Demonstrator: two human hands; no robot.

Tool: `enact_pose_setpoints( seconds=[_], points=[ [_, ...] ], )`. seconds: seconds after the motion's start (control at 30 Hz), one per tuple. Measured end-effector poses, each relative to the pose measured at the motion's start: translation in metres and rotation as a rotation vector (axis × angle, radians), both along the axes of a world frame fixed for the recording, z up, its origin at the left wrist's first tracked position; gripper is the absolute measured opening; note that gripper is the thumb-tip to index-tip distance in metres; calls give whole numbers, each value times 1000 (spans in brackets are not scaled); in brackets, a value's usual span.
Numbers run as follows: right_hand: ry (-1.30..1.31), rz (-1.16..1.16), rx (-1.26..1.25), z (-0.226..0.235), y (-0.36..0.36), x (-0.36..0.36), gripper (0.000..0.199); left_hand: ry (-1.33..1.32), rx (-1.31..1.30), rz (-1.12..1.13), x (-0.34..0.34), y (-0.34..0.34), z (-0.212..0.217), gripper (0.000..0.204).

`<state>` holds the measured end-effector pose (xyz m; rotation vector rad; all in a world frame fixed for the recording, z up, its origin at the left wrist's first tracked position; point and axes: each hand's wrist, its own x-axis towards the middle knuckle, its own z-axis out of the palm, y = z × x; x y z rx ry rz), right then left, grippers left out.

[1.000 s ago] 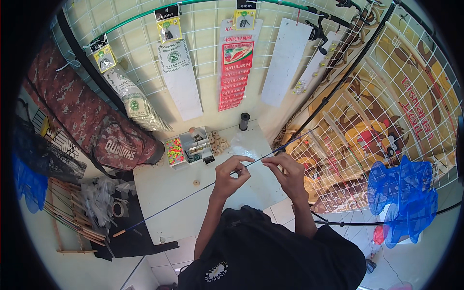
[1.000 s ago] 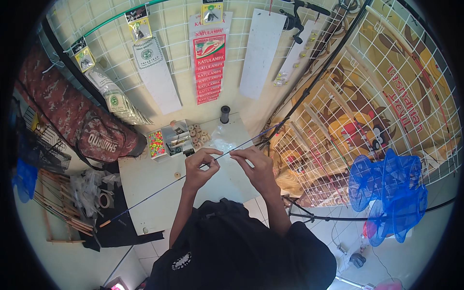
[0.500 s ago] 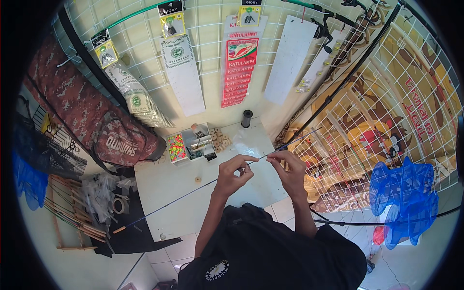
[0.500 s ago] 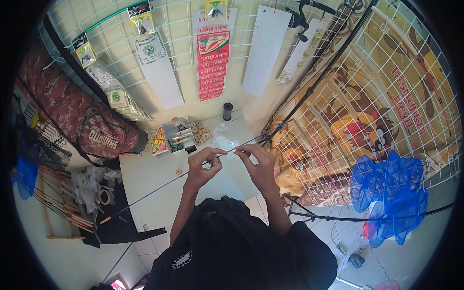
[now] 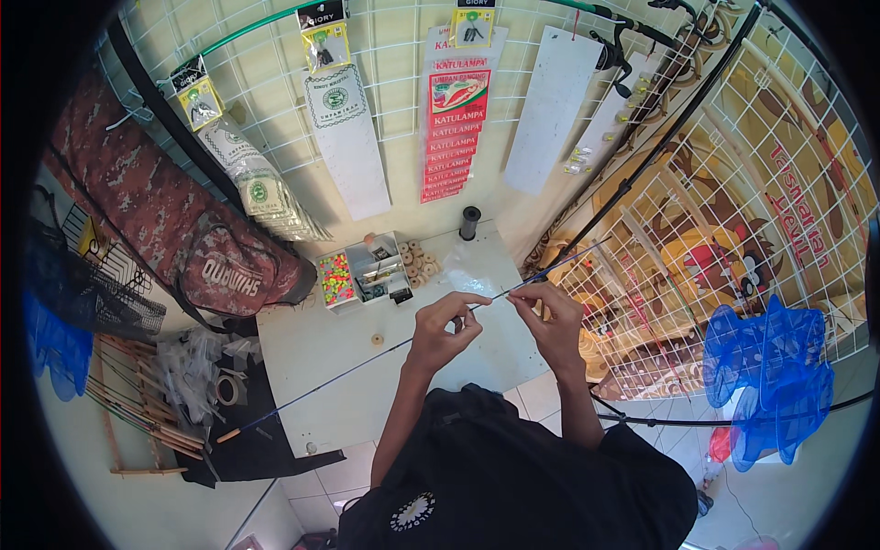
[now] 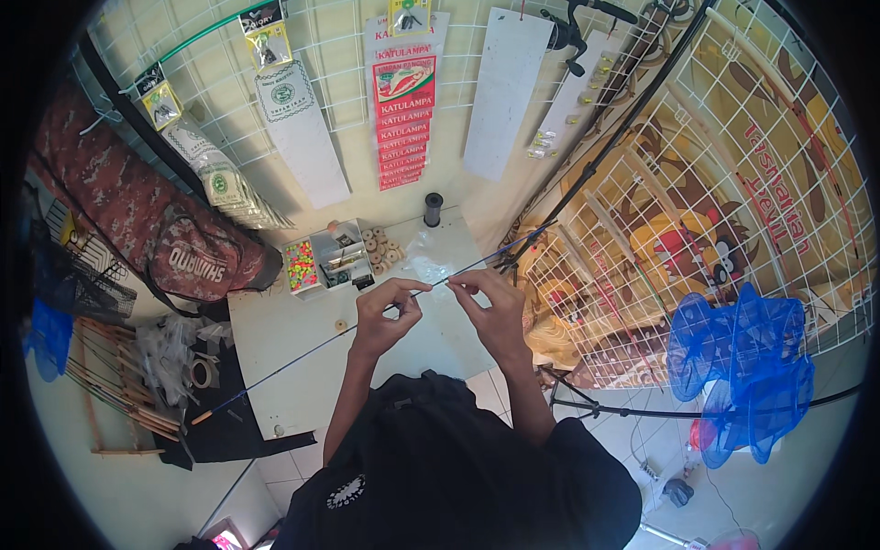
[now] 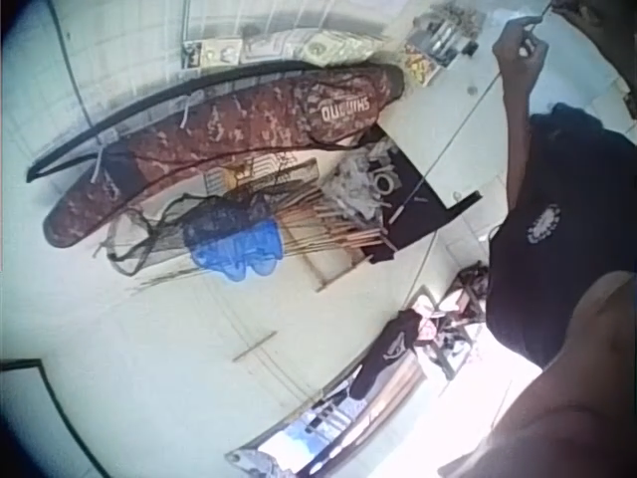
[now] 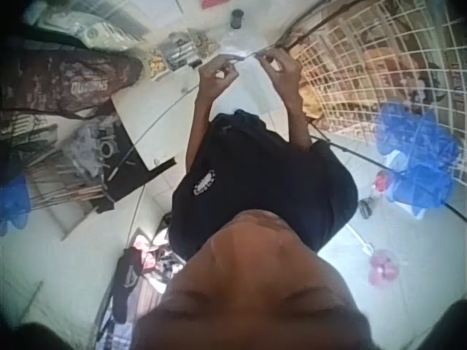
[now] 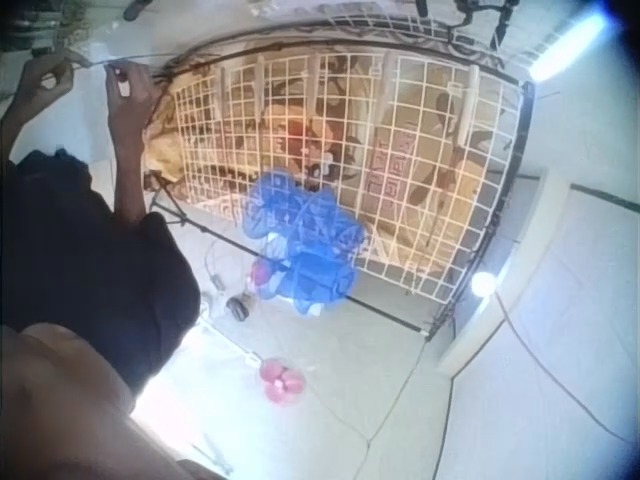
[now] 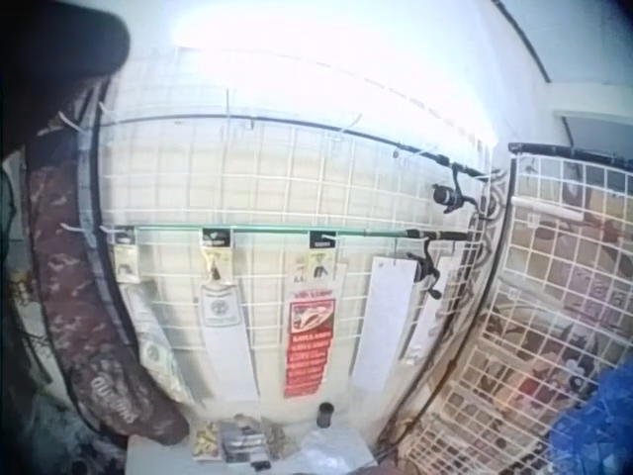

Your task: Assembling or inspecting a fishing rod by attaching components or feeding line through guides.

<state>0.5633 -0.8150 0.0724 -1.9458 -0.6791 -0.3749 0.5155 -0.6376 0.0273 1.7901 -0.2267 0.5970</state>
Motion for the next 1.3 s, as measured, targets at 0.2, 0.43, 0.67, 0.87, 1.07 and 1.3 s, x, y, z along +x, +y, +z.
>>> enact_pose_setpoints(
  seconds=[0.2,0.43,0.67,0.87,1.07,1.3],
  points=[
    [-19,7,-37,4,2,1,13,-5,38,-1,0,1,-6,11],
    [-90,88,-143,10,1,9,16,-13,69,-4,0,0,-6,14],
    [-176,126,-387,20,-1,16,18,-30,115,1,-1,-1,-3,14],
    [-192,171,-552,25,2,19,23,-7,146,-15,-3,-2,-4,30],
    [-94,184,-649,28,4,17,23,-20,172,-5,-3,-4,-2,19],
    [-52,246,-793,31,6,18,22,-56,206,7,-3,-6,-1,14]
  ],
)
